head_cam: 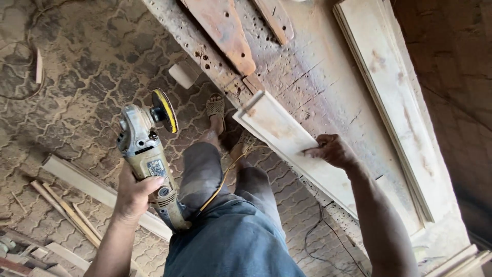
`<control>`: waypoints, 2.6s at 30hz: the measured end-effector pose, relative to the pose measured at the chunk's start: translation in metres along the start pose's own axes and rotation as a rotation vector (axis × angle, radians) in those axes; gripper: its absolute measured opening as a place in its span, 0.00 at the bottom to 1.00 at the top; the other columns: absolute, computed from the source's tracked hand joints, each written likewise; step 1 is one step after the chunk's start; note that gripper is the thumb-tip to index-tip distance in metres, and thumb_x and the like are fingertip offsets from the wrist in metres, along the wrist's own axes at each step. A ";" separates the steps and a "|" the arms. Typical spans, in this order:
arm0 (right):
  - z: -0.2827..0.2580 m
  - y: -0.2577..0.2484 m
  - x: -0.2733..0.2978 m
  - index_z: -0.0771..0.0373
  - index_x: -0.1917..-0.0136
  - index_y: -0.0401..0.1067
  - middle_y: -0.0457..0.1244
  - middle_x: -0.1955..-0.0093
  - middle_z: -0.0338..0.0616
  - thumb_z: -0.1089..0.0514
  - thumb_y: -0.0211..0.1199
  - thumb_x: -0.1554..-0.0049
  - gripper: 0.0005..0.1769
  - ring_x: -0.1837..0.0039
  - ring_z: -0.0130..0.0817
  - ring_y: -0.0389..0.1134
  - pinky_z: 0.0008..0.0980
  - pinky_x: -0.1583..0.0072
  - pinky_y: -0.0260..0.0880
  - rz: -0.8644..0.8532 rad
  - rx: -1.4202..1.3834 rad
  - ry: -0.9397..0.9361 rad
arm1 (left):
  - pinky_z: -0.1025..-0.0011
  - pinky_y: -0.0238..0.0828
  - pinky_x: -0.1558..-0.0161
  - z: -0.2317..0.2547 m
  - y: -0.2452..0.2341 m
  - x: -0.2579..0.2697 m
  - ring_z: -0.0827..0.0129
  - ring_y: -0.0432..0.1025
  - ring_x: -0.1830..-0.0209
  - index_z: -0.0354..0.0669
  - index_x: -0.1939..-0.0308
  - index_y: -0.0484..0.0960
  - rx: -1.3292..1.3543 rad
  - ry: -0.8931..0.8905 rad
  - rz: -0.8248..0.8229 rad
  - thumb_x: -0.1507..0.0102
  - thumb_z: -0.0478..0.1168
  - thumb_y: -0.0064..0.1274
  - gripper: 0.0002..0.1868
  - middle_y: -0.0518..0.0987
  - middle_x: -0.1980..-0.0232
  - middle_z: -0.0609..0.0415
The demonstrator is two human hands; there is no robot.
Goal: Sanding the edges of wooden planks using an angle grinder with a sanding disc, applying glue to a plank, and finishing with manual sanding.
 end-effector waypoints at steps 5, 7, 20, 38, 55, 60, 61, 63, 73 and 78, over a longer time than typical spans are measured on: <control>-0.058 -0.006 0.030 0.56 0.48 0.77 0.67 0.48 0.49 0.31 0.80 0.59 0.36 0.44 0.55 0.70 0.49 0.44 0.70 0.474 0.594 -0.086 | 0.61 0.72 0.63 -0.020 0.012 0.030 0.67 0.72 0.62 0.41 0.44 0.71 -0.005 0.043 0.014 0.57 0.40 0.66 0.37 0.77 0.60 0.49; -0.043 0.020 0.039 0.56 0.47 0.76 0.67 0.48 0.48 0.37 0.80 0.55 0.30 0.46 0.53 0.71 0.46 0.44 0.70 0.586 0.581 -0.214 | 0.61 0.74 0.63 -0.030 0.011 0.044 0.65 0.73 0.62 0.41 0.44 0.70 0.001 0.065 0.012 0.57 0.41 0.67 0.38 0.77 0.60 0.47; -0.249 0.285 0.116 0.65 0.33 0.60 0.67 0.50 0.51 0.55 0.69 0.54 0.38 0.52 0.47 0.72 0.40 0.50 0.75 -0.222 0.050 -0.391 | 0.76 0.61 0.57 0.035 0.030 0.032 0.78 0.61 0.62 0.48 0.40 0.68 0.303 0.350 -0.078 0.44 0.41 0.56 0.28 0.68 0.58 0.64; -0.300 0.325 0.069 0.64 0.37 0.69 0.63 0.33 0.60 0.36 0.67 0.56 0.41 0.30 0.59 0.64 0.61 0.32 0.58 0.212 0.393 -0.609 | 0.56 0.77 0.65 0.058 -0.010 -0.065 0.54 0.73 0.61 0.33 0.30 0.59 -0.230 0.116 0.216 0.51 0.26 0.64 0.48 0.70 0.55 0.34; -0.261 0.328 0.045 0.61 0.24 0.53 0.65 0.41 0.50 0.45 0.71 0.51 0.49 0.46 0.47 0.73 0.44 0.47 0.80 0.000 -0.161 -0.139 | 0.44 0.69 0.42 0.095 0.069 -0.032 0.48 0.71 0.48 0.32 0.30 0.59 -0.386 0.284 0.108 0.49 0.25 0.66 0.45 0.70 0.46 0.29; -0.228 0.359 0.018 0.52 0.34 0.63 0.66 0.48 0.42 0.42 0.70 0.54 0.38 0.45 0.47 0.72 0.50 0.46 0.76 0.271 -0.046 -0.068 | 0.62 0.74 0.59 0.075 0.060 -0.044 0.63 0.74 0.57 0.44 0.33 0.65 -0.429 0.154 0.301 0.49 0.38 0.73 0.44 0.75 0.51 0.43; -0.226 0.360 0.015 0.53 0.37 0.64 0.67 0.53 0.42 0.41 0.69 0.55 0.36 0.49 0.48 0.74 0.50 0.45 0.75 0.320 0.005 -0.096 | 0.62 0.75 0.61 0.069 0.058 -0.046 0.63 0.74 0.58 0.42 0.33 0.65 -0.423 0.158 0.292 0.50 0.37 0.73 0.44 0.75 0.52 0.42; -0.222 0.367 0.013 0.53 0.41 0.65 0.68 0.58 0.42 0.40 0.68 0.57 0.34 0.53 0.48 0.75 0.49 0.44 0.73 0.364 0.059 -0.137 | 0.62 0.75 0.63 0.070 0.059 -0.041 0.63 0.74 0.59 0.40 0.34 0.65 -0.414 0.167 0.295 0.51 0.36 0.72 0.45 0.74 0.54 0.41; -0.181 0.198 0.055 0.55 0.35 0.72 0.64 0.32 0.51 0.41 0.74 0.57 0.39 0.25 0.56 0.58 0.57 0.28 0.53 0.538 0.369 -0.522 | 0.43 0.71 0.54 0.055 0.058 -0.049 0.40 0.76 0.49 0.37 0.36 0.70 -0.768 0.108 0.032 0.60 0.40 0.70 0.48 0.79 0.51 0.32; -0.090 0.073 0.055 0.69 0.21 0.59 0.50 0.21 0.70 0.44 0.87 0.66 0.68 0.22 0.71 0.47 0.66 0.27 0.42 0.954 0.702 -0.350 | 0.68 0.78 0.78 0.067 0.097 -0.056 0.63 0.74 0.76 0.32 0.46 0.68 -1.017 0.213 -0.421 0.50 0.38 0.65 0.32 0.78 0.63 0.49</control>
Point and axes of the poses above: each hand's wrist, its own x-axis away from the middle knuckle, its own y-axis out of the palm, z = x × y, the point moved 9 cm from there along -x, towards the middle knuckle
